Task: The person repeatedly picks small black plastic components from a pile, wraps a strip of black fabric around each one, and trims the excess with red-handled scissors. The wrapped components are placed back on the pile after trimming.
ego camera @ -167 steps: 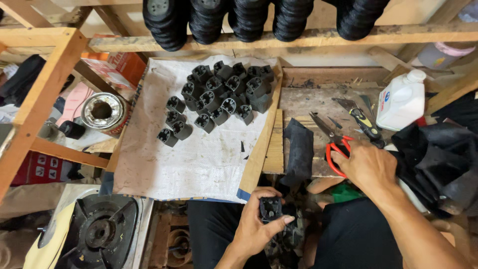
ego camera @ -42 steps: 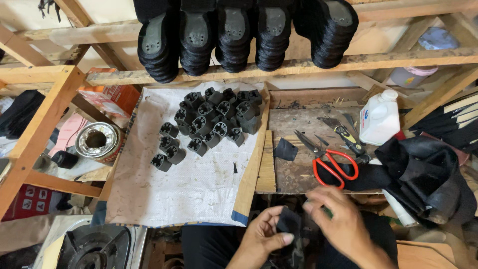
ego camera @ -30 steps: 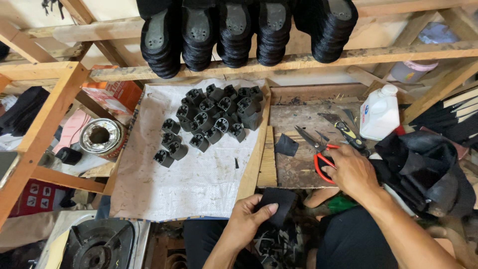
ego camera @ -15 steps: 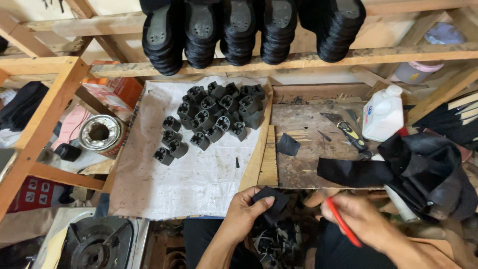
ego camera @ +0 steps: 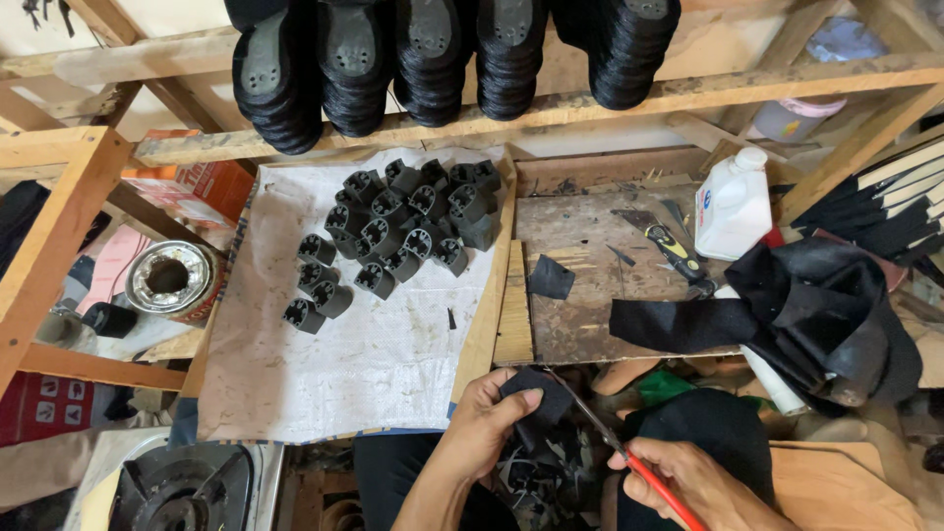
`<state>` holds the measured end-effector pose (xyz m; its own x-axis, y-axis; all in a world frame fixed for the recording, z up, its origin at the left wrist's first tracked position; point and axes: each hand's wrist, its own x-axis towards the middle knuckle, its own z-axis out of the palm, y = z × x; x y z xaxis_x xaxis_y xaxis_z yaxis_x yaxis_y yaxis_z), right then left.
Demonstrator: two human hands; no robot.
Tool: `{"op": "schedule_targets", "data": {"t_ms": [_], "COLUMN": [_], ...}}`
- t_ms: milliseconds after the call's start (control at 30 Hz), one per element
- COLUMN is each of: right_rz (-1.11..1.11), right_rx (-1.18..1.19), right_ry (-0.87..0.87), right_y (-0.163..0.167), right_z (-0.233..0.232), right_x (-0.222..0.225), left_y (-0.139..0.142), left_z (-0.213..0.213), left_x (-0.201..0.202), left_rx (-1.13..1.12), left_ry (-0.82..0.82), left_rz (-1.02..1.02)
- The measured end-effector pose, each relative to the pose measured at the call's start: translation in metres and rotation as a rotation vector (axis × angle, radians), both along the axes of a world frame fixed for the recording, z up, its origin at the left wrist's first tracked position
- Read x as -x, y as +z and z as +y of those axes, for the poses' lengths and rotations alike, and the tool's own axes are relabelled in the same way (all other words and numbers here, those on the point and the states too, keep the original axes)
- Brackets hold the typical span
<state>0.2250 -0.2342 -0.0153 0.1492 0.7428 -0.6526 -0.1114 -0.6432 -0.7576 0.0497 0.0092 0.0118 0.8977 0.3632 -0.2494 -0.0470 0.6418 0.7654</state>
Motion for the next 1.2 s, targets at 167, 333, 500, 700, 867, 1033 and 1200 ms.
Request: {"op": "schedule_targets", "data": {"t_ms": [167, 333, 500, 700, 867, 1033, 1200], "right_rz": [0.013, -0.055, 0.087, -0.034, 0.086, 0.126, 0.184], "right_rx": [-0.030, 0.022, -0.019, -0.040, -0.100, 0.044, -0.103], "right_ry": [0.014, 0.062, -0.041, -0.019, -0.105, -0.070, -0.035], "right_y": [0.017, 0.017, 0.010, -0.014, -0.024, -0.009, 0.004], "right_z": [0.011, 0.012, 0.007, -0.002, -0.005, -0.002, 0.008], "right_x": [0.008, 0.008, 0.006, 0.004, 0.006, 0.007, 0.011], "left_y": [-0.005, -0.003, -0.006, -0.008, -0.006, -0.008, -0.015], "left_z": [-0.004, -0.004, -0.007, -0.007, -0.006, -0.007, -0.011], "left_x": [0.002, 0.002, 0.001, 0.002, 0.003, 0.004, 0.003], "left_rx": [0.024, 0.055, 0.053, 0.054, 0.056, 0.078, 0.052], "left_ry": [0.018, 0.014, 0.004, -0.007, -0.019, -0.035, -0.089], "left_rz": [0.021, 0.063, 0.034, 0.027, 0.012, 0.050, 0.058]}}
